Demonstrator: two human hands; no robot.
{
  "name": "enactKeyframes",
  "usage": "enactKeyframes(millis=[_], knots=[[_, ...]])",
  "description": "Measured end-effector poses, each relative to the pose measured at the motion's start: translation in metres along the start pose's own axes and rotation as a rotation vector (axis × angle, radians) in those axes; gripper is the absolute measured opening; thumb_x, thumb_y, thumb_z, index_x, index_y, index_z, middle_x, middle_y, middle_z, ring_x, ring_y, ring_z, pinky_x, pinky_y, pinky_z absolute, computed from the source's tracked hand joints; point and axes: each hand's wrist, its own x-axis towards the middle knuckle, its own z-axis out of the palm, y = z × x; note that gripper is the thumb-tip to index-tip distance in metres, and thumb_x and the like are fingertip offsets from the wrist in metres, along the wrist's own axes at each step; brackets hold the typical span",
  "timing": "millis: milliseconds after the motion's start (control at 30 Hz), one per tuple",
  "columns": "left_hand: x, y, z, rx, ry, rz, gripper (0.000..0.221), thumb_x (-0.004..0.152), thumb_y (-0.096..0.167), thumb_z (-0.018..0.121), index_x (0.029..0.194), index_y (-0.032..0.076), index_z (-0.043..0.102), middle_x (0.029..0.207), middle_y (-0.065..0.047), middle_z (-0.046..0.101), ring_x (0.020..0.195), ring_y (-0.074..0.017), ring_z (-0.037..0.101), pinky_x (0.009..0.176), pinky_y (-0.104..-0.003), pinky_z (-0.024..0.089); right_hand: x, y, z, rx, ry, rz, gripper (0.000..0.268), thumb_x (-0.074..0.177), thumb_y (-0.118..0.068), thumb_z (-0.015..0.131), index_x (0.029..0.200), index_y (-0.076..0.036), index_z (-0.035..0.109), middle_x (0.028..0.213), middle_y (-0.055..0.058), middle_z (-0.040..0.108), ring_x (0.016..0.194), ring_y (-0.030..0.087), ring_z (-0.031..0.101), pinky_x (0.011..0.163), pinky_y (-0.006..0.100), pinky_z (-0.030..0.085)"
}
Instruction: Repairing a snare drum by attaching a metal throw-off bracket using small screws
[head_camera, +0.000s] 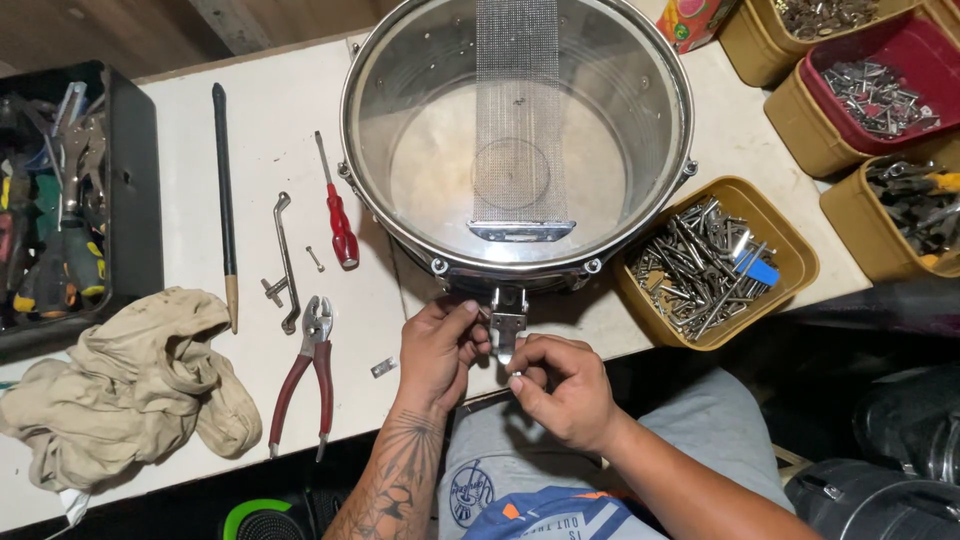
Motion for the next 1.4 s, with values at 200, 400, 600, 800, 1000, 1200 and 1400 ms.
enactKeyframes(millis=[200, 400, 600, 800, 1000, 1200, 1400], knots=[[0.005, -0.002, 0.001, 0.023, 0.077, 0.011, 0.007, 0.089, -0.001, 0.072, 0.09, -0.002, 0.065, 0.074, -0.016, 0.068, 0.052, -0.0145, 0.058, 0.045, -0.027, 0.055, 0.0, 0.0, 0.002, 0.018, -0.014, 0.024, 0.009, 0.088, -0.015, 0.068, 0.087, -0.006, 0.069, 0.063, -0.002, 0.045, 0.057, 0.014, 0.046, 0.057, 0.029, 0.04], [0.006, -0.01, -0.001, 0.003, -0.026, 0.007, 0.007, 0.089, 0.002, 0.073, 0.087, -0.001, 0.067, 0.07, -0.009, 0.065, 0.053, -0.0137, 0.058, 0.043, -0.026, 0.052, -0.004, 0.011, 0.001, -0.052, -0.014, 0.087, 0.01, 0.086, -0.019, 0.071, 0.089, -0.01, 0.072, 0.064, -0.003, 0.051, 0.057, 0.012, 0.047, 0.057, 0.028, 0.041], [0.003, -0.007, 0.004, -0.022, -0.038, -0.04, 0.011, 0.089, 0.0, 0.072, 0.081, -0.004, 0.066, 0.06, -0.009, 0.057, 0.05, -0.0152, 0.054, 0.042, -0.028, 0.049, -0.004, 0.012, 0.001, -0.02, -0.014, 0.11, 0.007, 0.085, -0.015, 0.071, 0.088, -0.009, 0.072, 0.062, -0.004, 0.05, 0.057, 0.011, 0.047, 0.056, 0.027, 0.043], [0.003, -0.008, 0.007, -0.054, -0.04, -0.06, 0.012, 0.088, 0.0, 0.073, 0.079, -0.005, 0.067, 0.06, -0.01, 0.059, 0.049, -0.0155, 0.054, 0.041, -0.028, 0.047, -0.003, 0.015, 0.002, -0.032, -0.032, 0.13, 0.004, 0.084, -0.014, 0.072, 0.087, -0.011, 0.071, 0.061, -0.005, 0.048, 0.056, 0.01, 0.044, 0.057, 0.026, 0.041], [0.004, -0.008, 0.007, -0.073, -0.065, -0.091, 0.014, 0.087, 0.003, 0.072, 0.076, -0.001, 0.064, 0.052, -0.009, 0.05, 0.045, -0.0171, 0.048, 0.044, -0.031, 0.039, -0.003, 0.017, 0.001, -0.019, -0.028, 0.131, 0.007, 0.086, -0.017, 0.071, 0.087, -0.011, 0.072, 0.061, -0.006, 0.046, 0.057, 0.01, 0.044, 0.058, 0.026, 0.041], [0.003, -0.009, 0.007, -0.065, -0.084, -0.121, 0.015, 0.088, 0.005, 0.07, 0.083, -0.009, 0.069, 0.049, -0.008, 0.044, 0.044, -0.0141, 0.042, 0.041, -0.027, 0.032, -0.005, 0.02, 0.0, -0.033, -0.031, 0.136, 0.006, 0.085, -0.016, 0.071, 0.088, -0.011, 0.071, 0.061, -0.006, 0.047, 0.057, 0.01, 0.044, 0.059, 0.027, 0.042], [0.004, -0.011, 0.007, -0.05, -0.084, -0.103, 0.017, 0.09, 0.005, 0.069, 0.085, -0.011, 0.07, 0.048, -0.007, 0.043, 0.042, -0.0127, 0.04, 0.039, -0.025, 0.031, -0.006, 0.021, 0.0, -0.016, -0.035, 0.158, 0.007, 0.086, -0.016, 0.072, 0.089, -0.01, 0.072, 0.061, -0.006, 0.046, 0.056, 0.009, 0.043, 0.057, 0.026, 0.041]])
